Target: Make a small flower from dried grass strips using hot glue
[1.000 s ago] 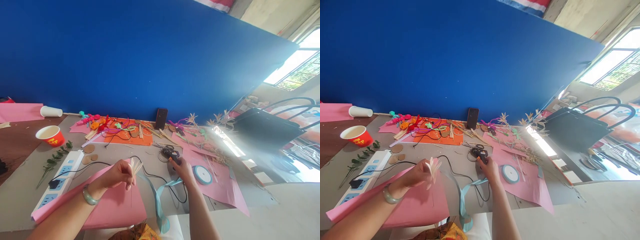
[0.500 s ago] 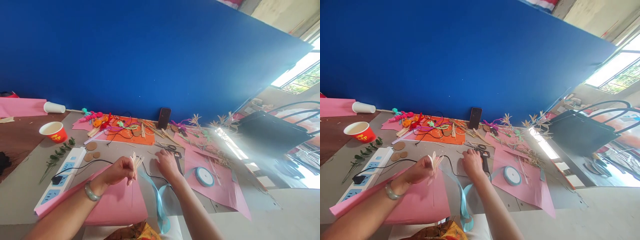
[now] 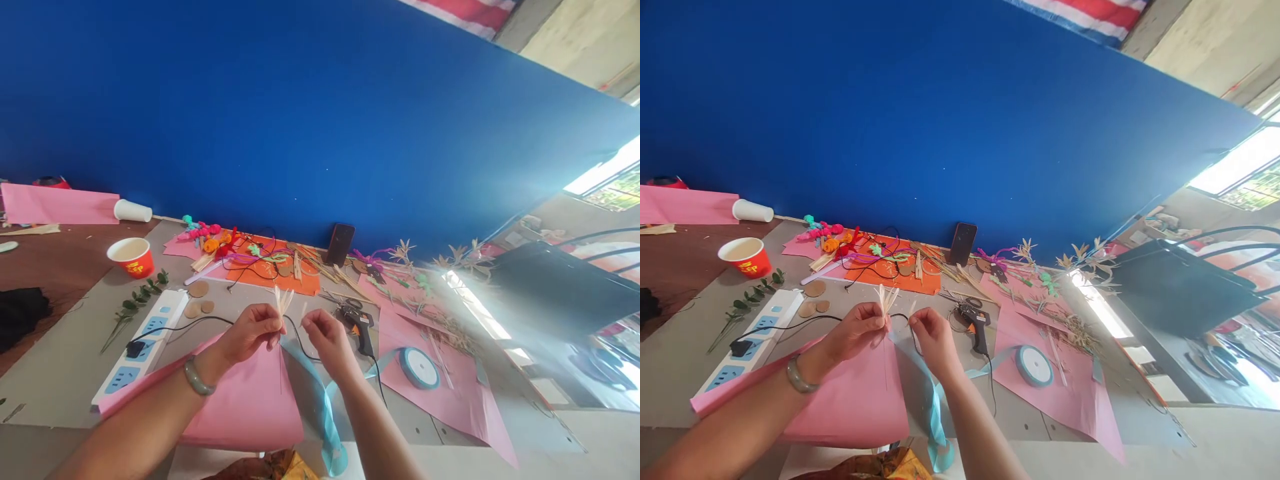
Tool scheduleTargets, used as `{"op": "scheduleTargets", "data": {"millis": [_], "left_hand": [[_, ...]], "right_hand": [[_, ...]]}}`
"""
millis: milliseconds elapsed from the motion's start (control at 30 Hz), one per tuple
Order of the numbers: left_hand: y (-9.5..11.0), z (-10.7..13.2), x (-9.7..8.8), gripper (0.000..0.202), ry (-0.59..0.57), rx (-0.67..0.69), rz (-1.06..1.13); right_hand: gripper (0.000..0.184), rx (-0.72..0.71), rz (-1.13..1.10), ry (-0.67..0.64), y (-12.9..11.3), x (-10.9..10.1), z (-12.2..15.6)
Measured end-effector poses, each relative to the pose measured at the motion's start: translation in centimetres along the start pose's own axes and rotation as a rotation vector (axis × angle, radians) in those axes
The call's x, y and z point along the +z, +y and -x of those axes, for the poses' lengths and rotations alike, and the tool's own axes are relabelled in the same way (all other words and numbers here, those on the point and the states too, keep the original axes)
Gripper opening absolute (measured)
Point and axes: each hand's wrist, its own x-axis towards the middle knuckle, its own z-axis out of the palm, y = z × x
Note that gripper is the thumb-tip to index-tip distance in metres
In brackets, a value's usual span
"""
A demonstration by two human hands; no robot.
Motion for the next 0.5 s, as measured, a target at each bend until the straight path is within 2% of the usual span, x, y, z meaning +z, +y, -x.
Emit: {"op": "scheduleTargets", "data": {"millis": [67,133,233,500], "left_hand": [[0.0,0.0,0.1,0.026,0.023,0.006,-0.011],[0.0,0.0,0.3,0.028,0.046,0.006,-0.023],[-0.2,0.0,0.5,0.029,0.053,0.003,-0.045],[-1.1,0.2,0.1,0.026,0.004,0.057,-0.088]], "right_hand": [[0.026,0.084,-0.375,0.004,-0.5,0.5,1.1],[0.029,0.139,-0.556,0.011,-0.7,1.0,1.7],[0.030,0.142,-0.619,0.066,-0.8,1.4,2.1],[0.028,0.116,-0.606,0.171,-2.1,1.7,2.6]]}}
